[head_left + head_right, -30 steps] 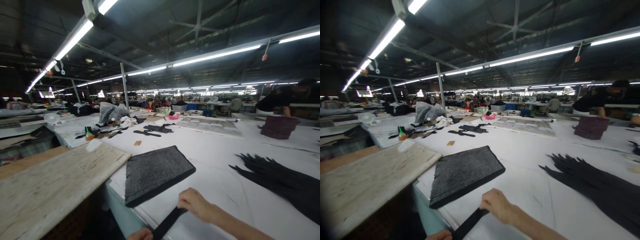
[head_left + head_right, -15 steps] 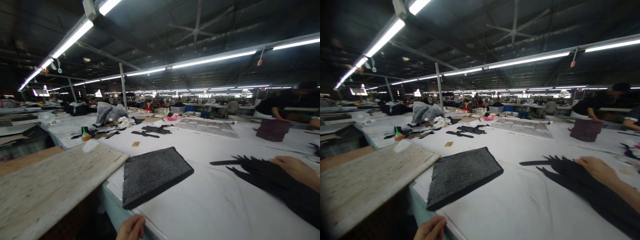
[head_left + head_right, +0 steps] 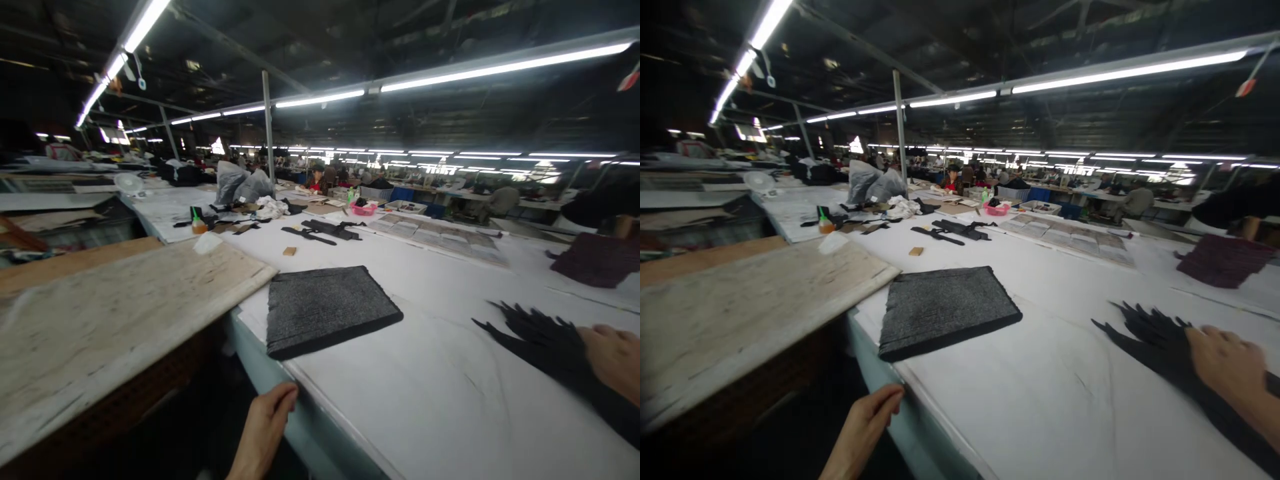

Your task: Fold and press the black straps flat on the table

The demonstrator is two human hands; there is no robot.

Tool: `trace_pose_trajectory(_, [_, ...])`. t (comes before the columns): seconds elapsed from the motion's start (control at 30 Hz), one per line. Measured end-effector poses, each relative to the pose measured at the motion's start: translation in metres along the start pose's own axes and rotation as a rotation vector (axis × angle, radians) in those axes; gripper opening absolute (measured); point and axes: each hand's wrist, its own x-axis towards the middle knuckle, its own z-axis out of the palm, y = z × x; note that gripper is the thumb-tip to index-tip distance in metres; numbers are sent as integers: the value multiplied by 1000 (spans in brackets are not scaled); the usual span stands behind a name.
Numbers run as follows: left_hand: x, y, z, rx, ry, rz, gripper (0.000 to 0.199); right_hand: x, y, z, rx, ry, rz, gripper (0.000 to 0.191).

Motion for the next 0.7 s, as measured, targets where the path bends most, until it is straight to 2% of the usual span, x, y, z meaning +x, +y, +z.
trace_pose_trajectory(0.07, [-3, 0, -1, 80, 60, 78, 27, 12, -47, 33, -70, -45, -122, 46])
trace_pose_trajectory(0.1, [-4, -1, -2, 132, 95, 133, 25, 16, -83, 51, 0, -164, -264, 41])
trace_pose_trajectory(0.2, [-5, -6, -3, 334, 182, 319, 26, 10, -220, 88, 172, -221, -521, 32])
trace_pose_trajectory(0.3, [-2, -13, -3, 584, 225, 444, 32, -10, -345, 96, 300, -290, -775, 14])
trace_pose_trajectory(0.37, [1, -18, -3, 732, 240, 484, 39, -21, -401, 95, 325, -334, -851, 7])
trace_pose_trajectory(0.43, [4, -22, -3, 842, 255, 515, 45, -28, -434, 95, 306, -364, -878, 9])
trace_pose_trajectory(0.5, [6, -25, -3, 918, 276, 540, 48, -29, -451, 98, 271, -388, -866, 10])
trace_pose_trajectory(0.7, [11, -23, 2, 952, 345, 524, 56, -29, -458, 108, 216, -412, -811, 12])
